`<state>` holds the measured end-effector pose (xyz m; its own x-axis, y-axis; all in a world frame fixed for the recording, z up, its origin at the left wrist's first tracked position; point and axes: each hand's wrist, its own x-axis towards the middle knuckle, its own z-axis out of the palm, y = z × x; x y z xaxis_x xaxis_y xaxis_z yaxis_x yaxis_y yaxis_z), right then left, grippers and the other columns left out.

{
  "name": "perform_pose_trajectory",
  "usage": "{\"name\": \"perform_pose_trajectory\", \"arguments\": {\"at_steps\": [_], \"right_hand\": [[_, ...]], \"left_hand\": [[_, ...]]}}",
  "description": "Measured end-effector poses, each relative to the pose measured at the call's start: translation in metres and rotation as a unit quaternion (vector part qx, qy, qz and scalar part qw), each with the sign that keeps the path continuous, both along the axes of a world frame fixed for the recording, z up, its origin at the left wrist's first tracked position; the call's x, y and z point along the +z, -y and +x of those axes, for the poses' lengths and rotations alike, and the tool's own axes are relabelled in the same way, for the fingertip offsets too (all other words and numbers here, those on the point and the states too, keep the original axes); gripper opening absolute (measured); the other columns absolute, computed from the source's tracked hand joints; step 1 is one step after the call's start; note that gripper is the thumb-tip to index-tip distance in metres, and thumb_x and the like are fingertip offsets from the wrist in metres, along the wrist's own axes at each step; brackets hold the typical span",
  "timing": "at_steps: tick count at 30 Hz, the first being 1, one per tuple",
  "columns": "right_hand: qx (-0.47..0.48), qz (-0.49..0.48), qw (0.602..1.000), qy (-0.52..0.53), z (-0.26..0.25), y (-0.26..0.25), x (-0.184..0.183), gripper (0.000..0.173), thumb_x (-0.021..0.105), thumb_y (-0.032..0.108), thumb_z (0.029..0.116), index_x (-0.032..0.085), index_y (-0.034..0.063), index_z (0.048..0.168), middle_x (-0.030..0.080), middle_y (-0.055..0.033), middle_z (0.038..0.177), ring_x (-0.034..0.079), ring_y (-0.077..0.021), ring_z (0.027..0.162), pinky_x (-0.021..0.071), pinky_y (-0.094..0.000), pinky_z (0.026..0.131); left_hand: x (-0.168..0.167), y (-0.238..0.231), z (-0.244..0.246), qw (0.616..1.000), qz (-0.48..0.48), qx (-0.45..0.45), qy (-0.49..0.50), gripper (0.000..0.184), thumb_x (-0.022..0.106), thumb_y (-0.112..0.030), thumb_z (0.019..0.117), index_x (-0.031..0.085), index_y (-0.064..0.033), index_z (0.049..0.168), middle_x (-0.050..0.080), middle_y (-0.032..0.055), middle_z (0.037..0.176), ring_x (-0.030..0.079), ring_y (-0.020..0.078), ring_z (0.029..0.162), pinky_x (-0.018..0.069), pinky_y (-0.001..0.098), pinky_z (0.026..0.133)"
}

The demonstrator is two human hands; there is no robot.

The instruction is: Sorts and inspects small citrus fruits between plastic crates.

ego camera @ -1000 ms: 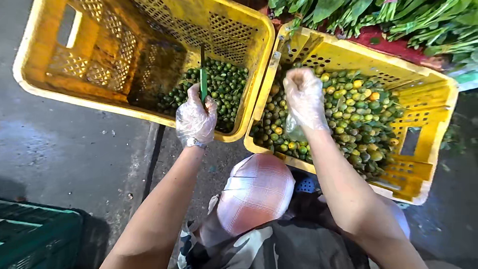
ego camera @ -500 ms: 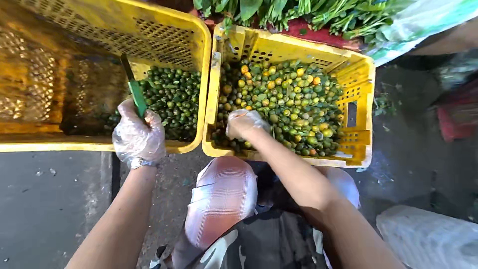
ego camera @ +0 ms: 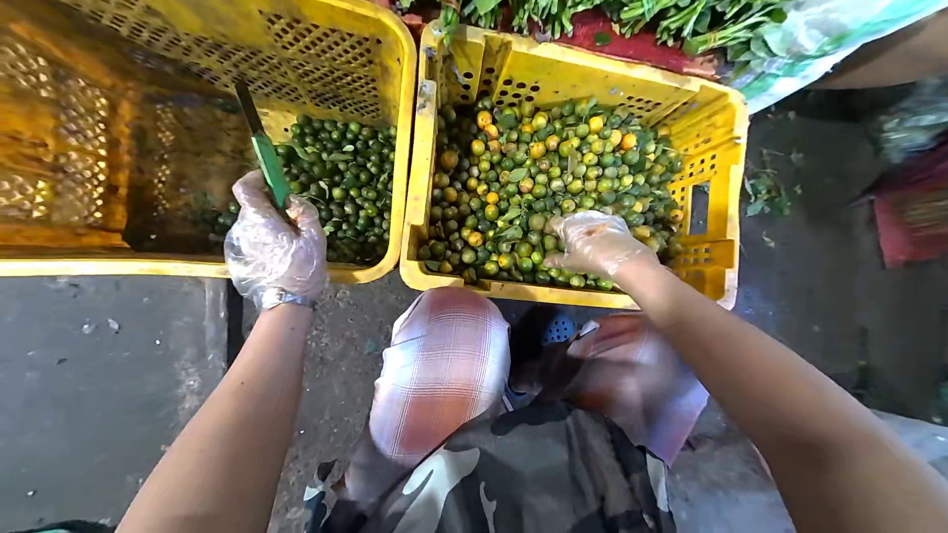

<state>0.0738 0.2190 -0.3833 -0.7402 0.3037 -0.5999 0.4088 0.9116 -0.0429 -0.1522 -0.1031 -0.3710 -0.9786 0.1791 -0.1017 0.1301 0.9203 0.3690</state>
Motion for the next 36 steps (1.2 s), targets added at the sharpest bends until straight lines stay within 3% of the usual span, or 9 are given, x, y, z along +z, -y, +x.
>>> {"name": "perform_pose_trajectory", "arguments": {"at_steps": [6,15,22,24,27,29,31,34,36], "right_hand": [[-0.008,-0.013,1.000,0.003,0.001,-0.003,-0.012,0.047,0.066,0.051,0.0939,0.060,0.0293,0.135,0.072,-0.0085,0.118,0.066,-0.0347,0.115,0.0514,-0.0657,0.094],[-0.062,-0.013,0.996,0.057,-0.012,0.003,-0.013,0.049,0.078,0.047,0.0837,0.066,0.0265,0.127,0.069,-0.0091,0.123,0.064,-0.0353,0.119,0.0500,-0.0679,0.094],[-0.120,-0.114,0.986,-0.009,-0.011,0.003,0.004,0.039,0.075,0.025,0.0896,0.065,0.0238,0.127,0.071,-0.0111,0.115,0.067,-0.0334,0.110,0.0537,-0.0638,0.090],[-0.239,-0.258,0.934,-0.062,-0.006,-0.018,0.022,0.041,0.072,0.024,0.0965,0.059,0.0190,0.135,0.069,-0.0124,0.115,0.069,-0.0270,0.097,0.0591,-0.0497,0.081],[-0.385,-0.494,0.760,-0.175,0.012,-0.036,0.046,0.038,0.051,0.026,0.1044,0.053,0.0303,0.142,0.066,-0.0020,0.114,0.066,-0.0128,0.089,0.0581,-0.0291,0.074],[-0.390,-0.625,0.640,-0.220,0.020,-0.042,0.045,0.040,0.032,0.027,0.1064,0.049,0.0306,0.142,0.062,-0.0003,0.100,0.060,-0.0091,0.074,0.0527,-0.0228,0.062],[-0.388,-0.707,0.541,-0.238,0.025,-0.041,0.039,0.041,0.029,0.038,0.1073,0.050,0.0293,0.141,0.062,-0.0022,0.099,0.060,-0.0118,0.072,0.0514,-0.0237,0.058],[-0.360,-0.706,0.552,-0.259,0.027,-0.035,0.037,0.041,0.050,0.035,0.1010,0.047,0.0301,0.142,0.062,-0.0001,0.102,0.060,-0.0091,0.074,0.0518,-0.0214,0.060],[-0.379,-0.676,0.572,-0.270,0.024,-0.028,0.042,0.043,0.050,0.025,0.0974,0.047,0.0289,0.140,0.062,0.0006,0.098,0.059,-0.0067,0.070,0.0505,-0.0188,0.058]], "left_hand": [[0.002,-0.001,0.002,1.000,0.003,0.000,0.001,0.051,0.039,-0.043,0.1059,0.042,-0.0150,0.148,0.066,0.0258,0.122,0.065,0.0488,0.111,0.0478,0.0723,0.083],[0.000,-0.002,-0.001,1.000,-0.006,0.009,0.002,0.049,0.042,-0.041,0.1039,0.043,-0.0207,0.149,0.068,0.0203,0.124,0.066,0.0412,0.114,0.0481,0.0664,0.090],[0.001,-0.001,-0.002,1.000,0.010,0.007,0.002,0.049,0.041,-0.041,0.1049,0.043,-0.0209,0.149,0.069,0.0206,0.120,0.067,0.0412,0.111,0.0492,0.0653,0.087],[-0.016,0.003,-0.007,0.999,0.018,0.016,-0.035,0.046,0.043,-0.044,0.1034,0.048,-0.0251,0.145,0.072,0.0162,0.108,0.071,0.0370,0.098,0.0519,0.0618,0.078],[-0.006,0.001,-0.005,1.000,0.013,0.016,-0.003,0.049,0.042,-0.044,0.1040,0.044,-0.0243,0.149,0.070,0.0196,0.114,0.069,0.0416,0.106,0.0501,0.0657,0.084],[0.002,-0.001,-0.002,1.000,0.008,0.017,0.008,0.050,0.041,-0.044,0.1040,0.043,-0.0235,0.149,0.069,0.0217,0.119,0.067,0.0438,0.110,0.0488,0.0673,0.086],[0.002,-0.001,-0.001,1.000,0.010,0.019,0.003,0.050,0.042,-0.044,0.1038,0.044,-0.0237,0.149,0.069,0.0213,0.119,0.067,0.0434,0.110,0.0489,0.0672,0.086],[0.002,0.000,-0.001,1.000,0.015,0.018,0.005,0.050,0.041,-0.044,0.1045,0.043,-0.0234,0.150,0.069,0.0209,0.119,0.068,0.0432,0.109,0.0493,0.0673,0.085],[0.003,-0.001,-0.001,1.000,0.020,0.017,0.007,0.049,0.041,-0.042,0.1046,0.043,-0.0221,0.150,0.069,0.0213,0.119,0.068,0.0433,0.109,0.0494,0.0668,0.085]]}}
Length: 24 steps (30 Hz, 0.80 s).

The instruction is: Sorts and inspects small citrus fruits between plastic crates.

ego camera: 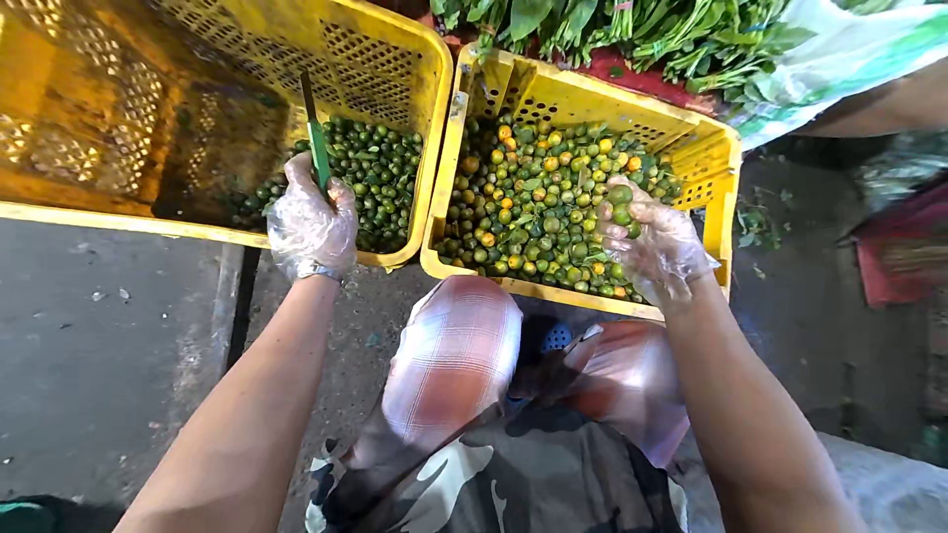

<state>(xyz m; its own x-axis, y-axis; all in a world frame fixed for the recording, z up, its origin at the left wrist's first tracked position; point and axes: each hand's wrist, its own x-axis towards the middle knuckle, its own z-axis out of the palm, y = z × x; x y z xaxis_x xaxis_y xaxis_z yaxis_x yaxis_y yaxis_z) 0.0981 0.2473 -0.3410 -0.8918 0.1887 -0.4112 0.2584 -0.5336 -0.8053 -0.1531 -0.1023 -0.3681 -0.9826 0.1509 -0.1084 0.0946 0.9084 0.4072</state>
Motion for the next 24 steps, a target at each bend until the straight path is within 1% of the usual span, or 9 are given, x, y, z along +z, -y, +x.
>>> {"name": "perform_pose_trajectory", "arguments": {"at_steps": [4,9,11,13,15,17,19,21,24], "right_hand": [[-0.049,-0.062,0.996,0.048,0.000,0.000,0.003,0.036,0.030,0.031,0.1103,0.048,0.0230,0.140,0.068,-0.0035,0.098,0.055,-0.0032,0.057,0.0464,-0.0146,0.049],[-0.057,-0.065,0.994,0.073,-0.006,0.007,0.011,0.039,0.022,0.029,0.1118,0.048,0.0210,0.141,0.071,-0.0098,0.120,0.048,0.0001,0.048,0.0389,-0.0127,0.042],[-0.044,0.058,0.984,0.161,-0.009,0.011,0.012,0.037,0.029,0.026,0.1120,0.045,0.0269,0.145,0.070,-0.0050,0.127,0.049,-0.0004,0.051,0.0382,-0.0138,0.044],[0.015,0.236,0.932,0.277,-0.005,0.004,-0.011,0.037,0.047,0.034,0.1088,0.047,0.0366,0.146,0.071,0.0018,0.127,0.059,-0.0079,0.060,0.0464,-0.0232,0.051],[0.085,0.418,0.854,0.299,0.012,-0.016,-0.051,0.040,0.056,0.047,0.1040,0.051,0.0360,0.142,0.070,-0.0068,0.107,0.062,-0.0192,0.060,0.0551,-0.0398,0.051],[0.110,0.525,0.789,0.300,0.018,-0.021,-0.055,0.041,0.056,0.051,0.1022,0.055,0.0341,0.139,0.070,-0.0127,0.110,0.070,-0.0285,0.079,0.0590,-0.0564,0.068],[0.077,0.505,0.801,0.312,-0.001,-0.006,-0.036,0.043,0.060,0.038,0.1034,0.054,0.0243,0.143,0.069,-0.0142,0.113,0.068,-0.0249,0.084,0.0578,-0.0515,0.075],[0.070,0.391,0.850,0.347,-0.042,0.030,-0.016,0.039,0.052,0.020,0.1070,0.049,0.0192,0.145,0.066,-0.0065,0.101,0.058,-0.0107,0.066,0.0503,-0.0287,0.057],[0.044,0.223,0.928,0.294,-0.085,0.062,0.001,0.037,0.049,0.008,0.1046,0.053,0.0141,0.141,0.068,-0.0085,0.103,0.066,-0.0153,0.074,0.0563,-0.0299,0.062]], "left_hand": [[-0.003,0.000,-0.001,1.000,0.002,0.001,-0.006,0.049,0.042,-0.042,0.1038,0.044,-0.0227,0.149,0.070,0.0208,0.119,0.068,0.0420,0.109,0.0493,0.0666,0.085],[0.000,-0.001,0.000,1.000,-0.002,-0.002,-0.003,0.049,0.042,-0.041,0.1046,0.044,-0.0210,0.149,0.069,0.0217,0.119,0.068,0.0432,0.110,0.0490,0.0661,0.087],[0.003,-0.001,0.000,1.000,-0.001,-0.002,0.012,0.050,0.042,-0.041,0.1051,0.043,-0.0205,0.150,0.068,0.0227,0.120,0.067,0.0434,0.110,0.0489,0.0666,0.087],[0.017,-0.001,-0.001,0.999,-0.003,0.004,0.053,0.050,0.042,-0.039,0.1064,0.040,-0.0209,0.153,0.068,0.0233,0.122,0.067,0.0442,0.110,0.0500,0.0665,0.089],[0.039,-0.004,0.003,0.996,0.011,0.004,0.090,0.050,0.042,-0.035,0.1087,0.039,-0.0161,0.155,0.066,0.0261,0.126,0.065,0.0462,0.115,0.0483,0.0664,0.094],[0.049,-0.006,0.008,0.996,0.056,-0.002,0.072,0.049,0.046,-0.027,0.1074,0.043,-0.0081,0.152,0.066,0.0287,0.122,0.064,0.0478,0.113,0.0471,0.0665,0.094],[0.053,-0.003,0.006,0.996,0.053,0.007,0.069,0.048,0.050,-0.028,0.1057,0.046,-0.0133,0.151,0.070,0.0235,0.115,0.068,0.0435,0.106,0.0508,0.0634,0.088],[0.052,0.004,-0.001,0.997,0.023,0.022,0.069,0.050,0.054,-0.034,0.1045,0.046,-0.0224,0.153,0.073,0.0170,0.110,0.071,0.0381,0.101,0.0550,0.0593,0.085],[0.026,0.006,-0.005,0.999,0.042,0.008,0.024,0.048,0.052,-0.033,0.1042,0.048,-0.0219,0.151,0.075,0.0137,0.102,0.073,0.0350,0.093,0.0564,0.0567,0.080]]}}
